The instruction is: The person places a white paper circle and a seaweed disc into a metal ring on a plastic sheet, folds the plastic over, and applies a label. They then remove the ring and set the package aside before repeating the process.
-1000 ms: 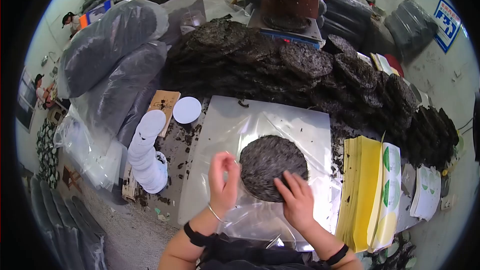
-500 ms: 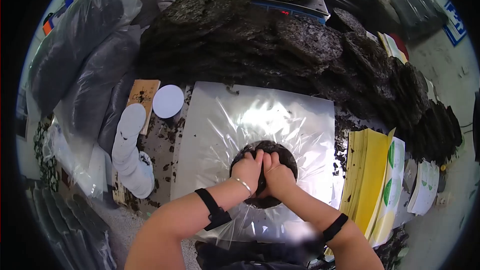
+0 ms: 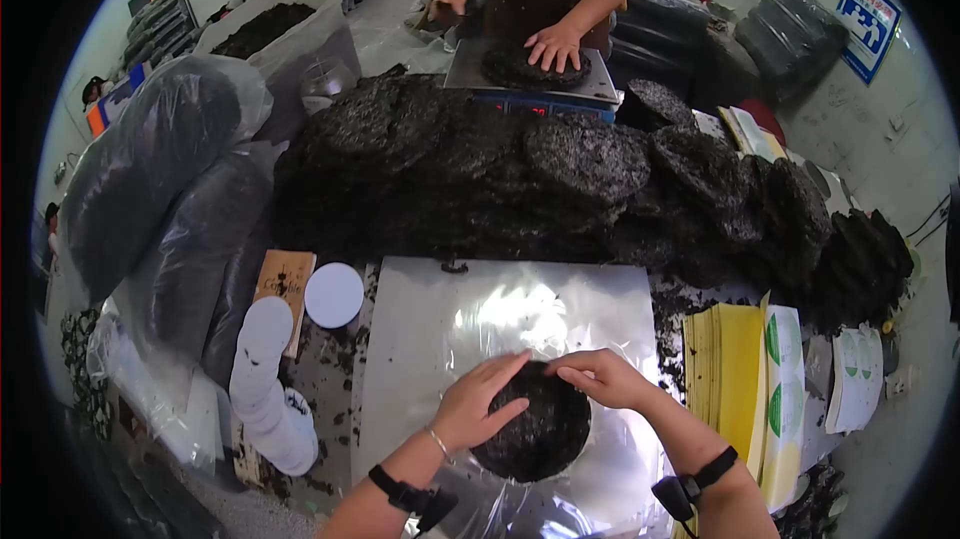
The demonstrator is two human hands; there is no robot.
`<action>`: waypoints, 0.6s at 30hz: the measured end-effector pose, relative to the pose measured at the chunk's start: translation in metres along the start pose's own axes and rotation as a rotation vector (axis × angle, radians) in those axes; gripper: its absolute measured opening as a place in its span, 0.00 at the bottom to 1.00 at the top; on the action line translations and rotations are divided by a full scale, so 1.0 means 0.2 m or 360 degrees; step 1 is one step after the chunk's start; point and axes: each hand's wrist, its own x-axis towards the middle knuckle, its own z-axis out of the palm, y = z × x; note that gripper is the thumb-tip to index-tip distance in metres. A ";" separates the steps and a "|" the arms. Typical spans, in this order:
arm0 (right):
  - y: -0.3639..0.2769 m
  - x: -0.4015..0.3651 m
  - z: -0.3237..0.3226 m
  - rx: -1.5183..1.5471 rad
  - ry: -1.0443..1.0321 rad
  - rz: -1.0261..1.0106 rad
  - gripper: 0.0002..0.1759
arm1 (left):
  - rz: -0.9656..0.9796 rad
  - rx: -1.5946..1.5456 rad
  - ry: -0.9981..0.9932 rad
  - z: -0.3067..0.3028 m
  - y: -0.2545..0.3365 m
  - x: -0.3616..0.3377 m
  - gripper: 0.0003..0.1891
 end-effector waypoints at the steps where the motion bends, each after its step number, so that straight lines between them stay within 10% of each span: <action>1: -0.05 0.04 -0.10 -0.0200 -0.0048 -0.0011 0.12 | -0.0053 -0.0174 -0.0041 0.00 -0.02 0.01 0.35; 4: -0.32 0.35 -0.37 -0.1008 0.0973 -0.0779 0.23 | -0.0058 -0.0276 0.0032 0.00 -0.06 0.05 0.33; 7: -0.41 0.66 -0.56 -0.1657 0.1233 -0.0551 0.48 | -0.0085 -0.0213 -0.0004 0.00 -0.07 0.05 0.30; 12: -0.25 0.81 -0.63 -0.1892 0.0711 -0.0172 0.42 | -0.0036 -0.0167 0.0082 0.00 -0.04 0.03 0.28; 18: -0.43 0.74 -0.75 -0.1445 0.1173 -0.0499 0.31 | -0.0009 -0.0136 0.0149 0.04 -0.08 0.00 0.27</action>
